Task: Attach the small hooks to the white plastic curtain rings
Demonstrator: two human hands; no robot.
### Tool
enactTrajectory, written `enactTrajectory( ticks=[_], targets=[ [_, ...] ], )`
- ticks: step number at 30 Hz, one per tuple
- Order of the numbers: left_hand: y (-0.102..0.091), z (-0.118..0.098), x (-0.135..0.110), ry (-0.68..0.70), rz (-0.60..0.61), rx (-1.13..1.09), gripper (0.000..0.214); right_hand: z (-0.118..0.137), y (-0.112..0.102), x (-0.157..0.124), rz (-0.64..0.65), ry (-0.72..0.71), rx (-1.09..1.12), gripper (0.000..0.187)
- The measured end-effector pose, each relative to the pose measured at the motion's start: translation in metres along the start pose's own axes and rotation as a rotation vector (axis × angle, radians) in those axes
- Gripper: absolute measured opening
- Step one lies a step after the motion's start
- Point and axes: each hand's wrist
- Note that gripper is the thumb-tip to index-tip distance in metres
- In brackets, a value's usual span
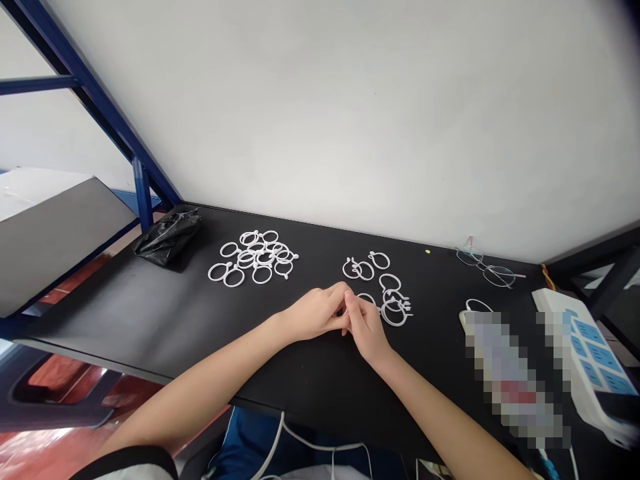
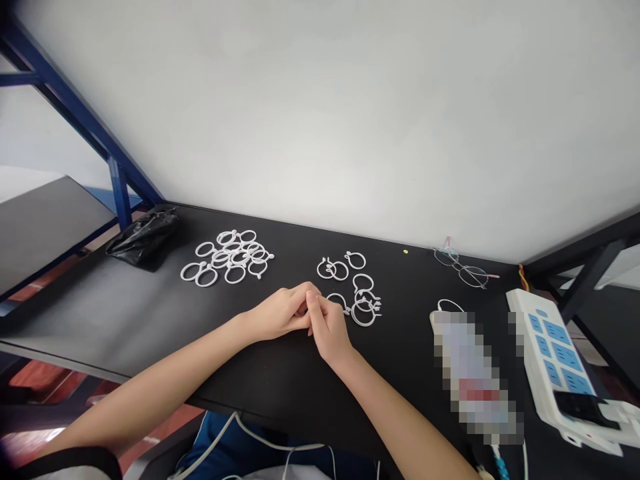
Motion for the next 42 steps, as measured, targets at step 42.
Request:
enactTrajectory(
  ticks=[42],
  targets=[
    [-0.0007, -0.0034, -0.002, 0.023, -0.023, -0.167, 0.009, 0.0022, -0.0009, 0.0002, 0.036, -0.076, -0.007, 0.057]
  ],
)
Point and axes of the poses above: each hand's wrist, its own x-axis towards the middle knuckle, its own y-axis out of the palm, z = x × y, and after that the axes turned 1 degree about -x, right-handed
